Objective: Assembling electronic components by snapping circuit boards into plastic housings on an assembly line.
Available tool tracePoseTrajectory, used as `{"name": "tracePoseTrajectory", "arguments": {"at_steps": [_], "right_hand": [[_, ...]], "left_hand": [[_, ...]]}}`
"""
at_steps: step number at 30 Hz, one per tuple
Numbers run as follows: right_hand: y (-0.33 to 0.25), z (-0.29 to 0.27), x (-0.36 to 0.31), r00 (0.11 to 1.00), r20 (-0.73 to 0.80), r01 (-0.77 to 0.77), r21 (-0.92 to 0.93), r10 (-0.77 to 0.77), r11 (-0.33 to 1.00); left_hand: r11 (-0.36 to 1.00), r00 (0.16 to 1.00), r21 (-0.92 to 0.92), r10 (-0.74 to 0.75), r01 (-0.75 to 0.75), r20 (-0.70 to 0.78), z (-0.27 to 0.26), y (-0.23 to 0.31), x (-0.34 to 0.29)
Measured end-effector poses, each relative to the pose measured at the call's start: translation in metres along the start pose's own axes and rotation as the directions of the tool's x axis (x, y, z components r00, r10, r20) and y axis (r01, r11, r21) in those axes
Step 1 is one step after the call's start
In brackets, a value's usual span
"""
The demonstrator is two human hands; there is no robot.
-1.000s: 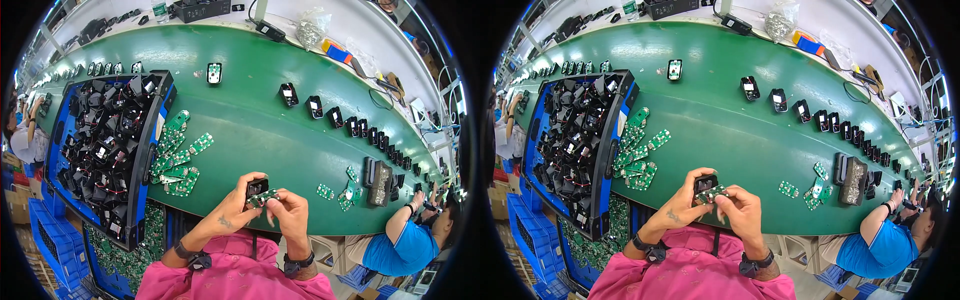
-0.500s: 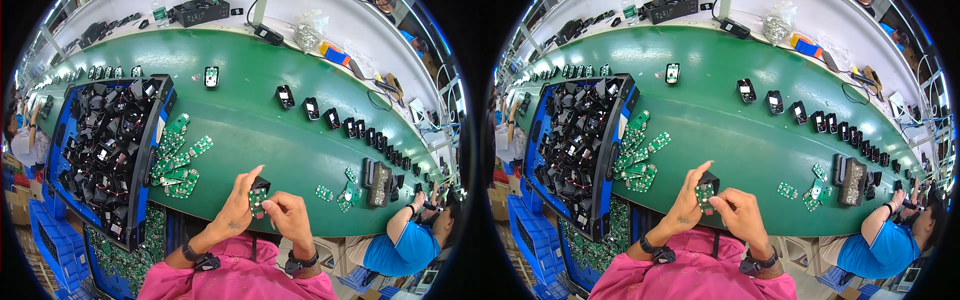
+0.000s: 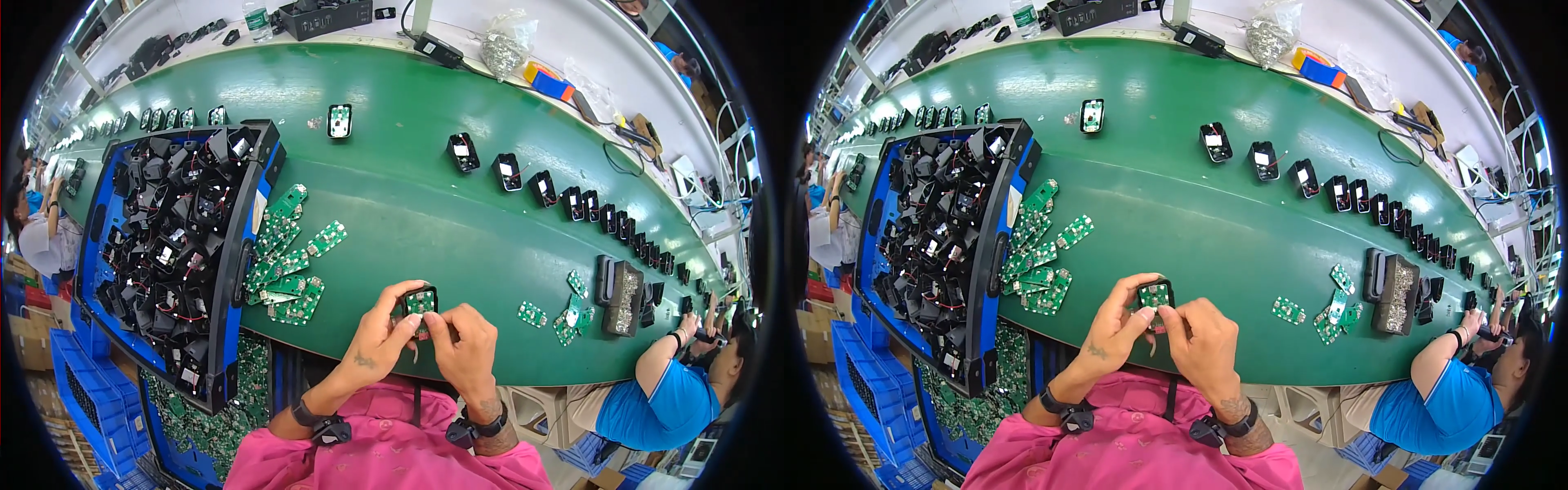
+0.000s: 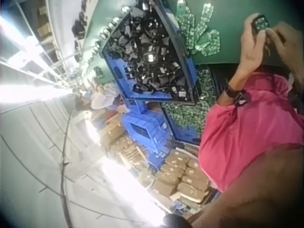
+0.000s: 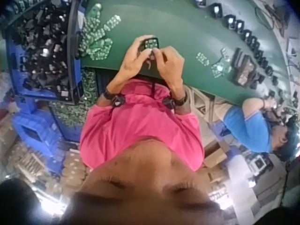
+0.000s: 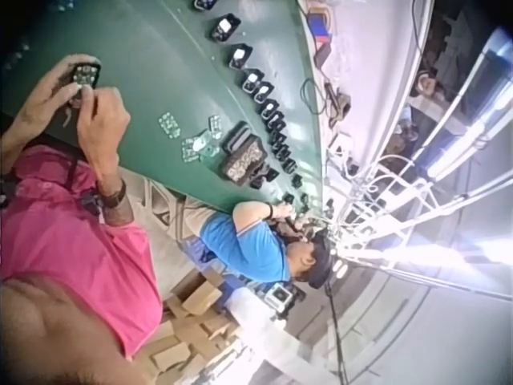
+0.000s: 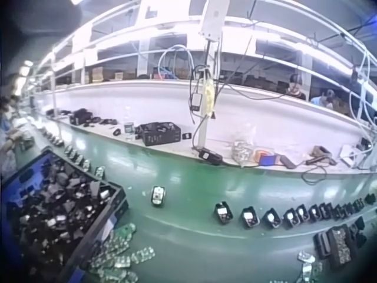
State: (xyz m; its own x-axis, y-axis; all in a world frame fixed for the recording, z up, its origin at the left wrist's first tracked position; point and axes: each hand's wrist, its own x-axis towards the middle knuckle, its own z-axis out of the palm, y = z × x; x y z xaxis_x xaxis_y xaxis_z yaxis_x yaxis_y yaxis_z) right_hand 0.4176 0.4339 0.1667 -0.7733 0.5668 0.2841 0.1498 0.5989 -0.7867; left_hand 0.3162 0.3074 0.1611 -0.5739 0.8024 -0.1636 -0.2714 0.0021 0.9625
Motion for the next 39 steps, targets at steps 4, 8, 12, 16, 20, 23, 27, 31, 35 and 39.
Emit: {"name": "tracePoseTrajectory", "arguments": {"at_steps": [4,8,12,16,20,23,27,31,35,39], "right_hand": [[0.011,0.007,-0.002,0.978,0.063,-0.208,0.174,0.200,0.963],[0.005,0.003,0.004,0.937,0.205,-0.347,0.450,0.283,0.823],[0.015,0.003,0.007,0.988,0.156,-0.022,0.109,0.005,0.994],[-0.004,0.000,0.015,0.947,0.206,-0.278,0.129,0.248,0.952],[0.013,0.014,0.021,0.986,0.107,-0.147,0.241,0.124,0.959],[0.018,0.022,0.029,0.994,-0.041,-0.083,0.291,0.099,0.953],[0.016,0.012,0.061,0.977,-0.010,-0.203,0.243,0.211,0.949],[0.015,-0.001,0.055,0.963,-0.229,-0.076,0.265,0.139,0.961],[0.035,-0.051,0.019,0.978,-0.200,-0.063,0.021,0.066,0.998],[0.085,-0.096,-0.036,0.856,-0.415,-0.325,0.028,0.307,0.945]], "left_hand": [[0.999,1.000,-0.037,-0.020,0.019,-0.012,-0.003,-0.005,0.004],[0.988,0.988,-0.050,-0.146,0.148,0.042,-0.009,0.002,0.006],[0.978,0.981,-0.083,-0.188,0.191,0.050,-0.010,0.005,0.013],[0.988,0.990,0.069,-0.138,0.138,-0.002,-0.005,0.003,0.015],[0.954,0.998,0.299,-0.020,0.040,-0.067,0.003,0.011,0.021],[0.934,0.997,0.358,0.033,-0.006,-0.071,0.004,0.020,0.036],[0.904,0.996,0.419,0.089,-0.081,-0.001,-0.005,0.034,0.085],[0.792,0.927,0.570,0.351,-0.221,-0.129,-0.058,0.034,0.189],[0.789,0.949,0.614,0.208,-0.019,-0.237,-0.136,0.045,0.271],[0.073,0.631,0.986,0.775,-0.151,0.039,-0.064,0.055,0.264]]}}
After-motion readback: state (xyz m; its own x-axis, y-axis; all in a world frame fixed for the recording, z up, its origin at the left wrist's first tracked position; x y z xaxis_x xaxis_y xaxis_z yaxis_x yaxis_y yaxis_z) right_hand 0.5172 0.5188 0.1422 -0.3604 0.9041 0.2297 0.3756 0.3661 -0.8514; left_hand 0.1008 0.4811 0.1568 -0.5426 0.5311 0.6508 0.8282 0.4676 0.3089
